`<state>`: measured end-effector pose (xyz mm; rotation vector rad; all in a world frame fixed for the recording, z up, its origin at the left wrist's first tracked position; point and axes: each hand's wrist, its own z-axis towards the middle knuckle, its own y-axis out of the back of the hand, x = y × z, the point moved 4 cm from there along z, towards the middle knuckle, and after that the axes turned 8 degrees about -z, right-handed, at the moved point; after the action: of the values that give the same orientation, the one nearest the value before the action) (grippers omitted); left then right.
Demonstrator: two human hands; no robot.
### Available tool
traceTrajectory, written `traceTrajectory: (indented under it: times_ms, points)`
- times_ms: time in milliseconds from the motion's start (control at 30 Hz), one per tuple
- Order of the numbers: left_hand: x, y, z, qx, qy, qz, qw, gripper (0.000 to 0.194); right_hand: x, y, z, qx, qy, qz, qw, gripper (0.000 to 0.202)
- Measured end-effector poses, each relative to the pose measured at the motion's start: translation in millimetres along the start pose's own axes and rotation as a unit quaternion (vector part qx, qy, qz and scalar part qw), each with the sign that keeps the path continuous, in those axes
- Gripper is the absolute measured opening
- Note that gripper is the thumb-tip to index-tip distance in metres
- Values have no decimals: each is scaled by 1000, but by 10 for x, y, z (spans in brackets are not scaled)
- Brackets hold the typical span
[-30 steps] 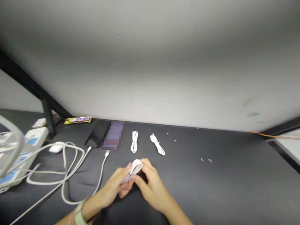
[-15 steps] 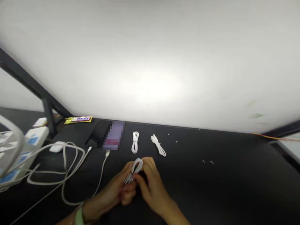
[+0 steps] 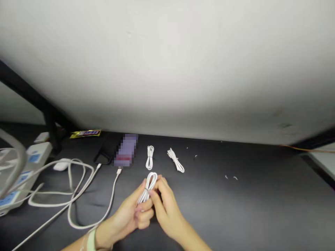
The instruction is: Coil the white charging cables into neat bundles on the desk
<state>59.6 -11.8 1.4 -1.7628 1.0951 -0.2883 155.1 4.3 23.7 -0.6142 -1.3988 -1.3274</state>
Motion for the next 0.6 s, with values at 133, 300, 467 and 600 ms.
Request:
traceTrajectory:
  times_ms: [133,300,467,600]
  points:
    - [-19,-48,-40,21,36,-30,999,45,-20,-27,-13,16,-27,11,999,17]
    - [-23,-63,-43,32,38,-31,998,48,35,-2,16,38,5,-33,999,22]
    - [14,-63,-35,69,74,-5,995,63,44,26,19,49,25,-58,997,26]
    - [31,-96,-44,91,106,12,990,64,66,64,-2,62,31,-67,995,23]
